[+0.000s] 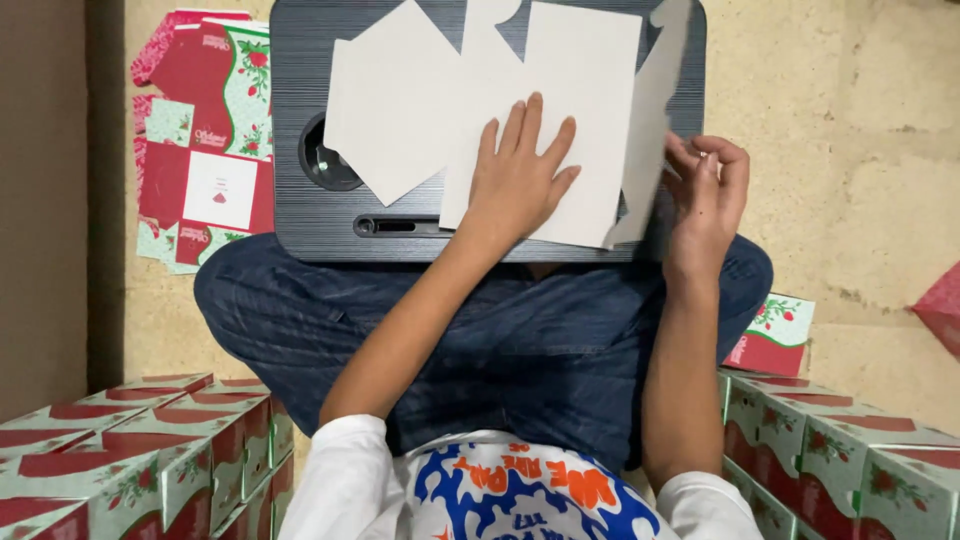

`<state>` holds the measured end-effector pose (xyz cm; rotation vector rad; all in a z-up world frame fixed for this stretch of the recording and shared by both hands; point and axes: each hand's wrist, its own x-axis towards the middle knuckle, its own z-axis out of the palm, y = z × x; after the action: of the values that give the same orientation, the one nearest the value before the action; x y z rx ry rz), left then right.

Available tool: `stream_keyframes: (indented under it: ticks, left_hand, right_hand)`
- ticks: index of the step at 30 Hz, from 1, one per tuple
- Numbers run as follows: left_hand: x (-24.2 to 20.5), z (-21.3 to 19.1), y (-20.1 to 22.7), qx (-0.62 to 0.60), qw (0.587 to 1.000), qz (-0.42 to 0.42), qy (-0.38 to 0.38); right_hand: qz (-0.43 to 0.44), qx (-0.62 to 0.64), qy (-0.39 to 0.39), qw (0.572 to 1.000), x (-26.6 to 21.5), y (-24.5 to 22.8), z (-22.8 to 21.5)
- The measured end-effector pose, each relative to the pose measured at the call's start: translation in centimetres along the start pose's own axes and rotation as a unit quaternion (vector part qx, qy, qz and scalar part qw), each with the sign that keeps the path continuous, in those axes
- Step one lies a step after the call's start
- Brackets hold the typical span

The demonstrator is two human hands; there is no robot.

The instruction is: The person sits on the floor and folds flat printed cardboard sheets into small decorative boxes. They fold along pre-scored lines, tuck flaps, and close the lids, then place finished boxes aside. The process repeats with multiple identical sheets.

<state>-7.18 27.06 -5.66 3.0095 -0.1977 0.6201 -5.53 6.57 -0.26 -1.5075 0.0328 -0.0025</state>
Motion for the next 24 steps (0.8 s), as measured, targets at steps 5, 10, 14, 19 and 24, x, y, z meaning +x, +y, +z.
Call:
stream_keyframes:
  ticks: [5, 10, 14, 19, 24]
  left_hand:
    - [1.4, -1.7, 0.9, -0.030, 0.996, -0.042, 0.077]
    - [2.2, 1.7, 0.0, 0.028, 1.000, -0.009, -0.011]
    - [3.0, 2.4, -0.8, -0.044, 0.998, -0.047, -0.027]
    - [2.8, 2.6, -0.9, -0.025, 0.998, -0.040, 0.031]
    - [2.9, 2.2, -0.7, -0.028, 0.998, -0.051, 0.021]
  right_hand:
    - [-0.140, -0.153, -0.170, 0.963, 1.4, 0.1, 2.1]
    - [-0.124, -0.228, -0.203, 0.944, 2.6, 0.8, 2.7]
    - [-0.232, -0.251, -0.173, 0.924, 6.5, 1.5, 2.2]
    - [-0.361, -0.379, -0.163, 0.836, 13.4, 4.1, 1.9]
    - [-0.383, -0.435, -0.177, 0.796, 16.0, 3.7, 2.0]
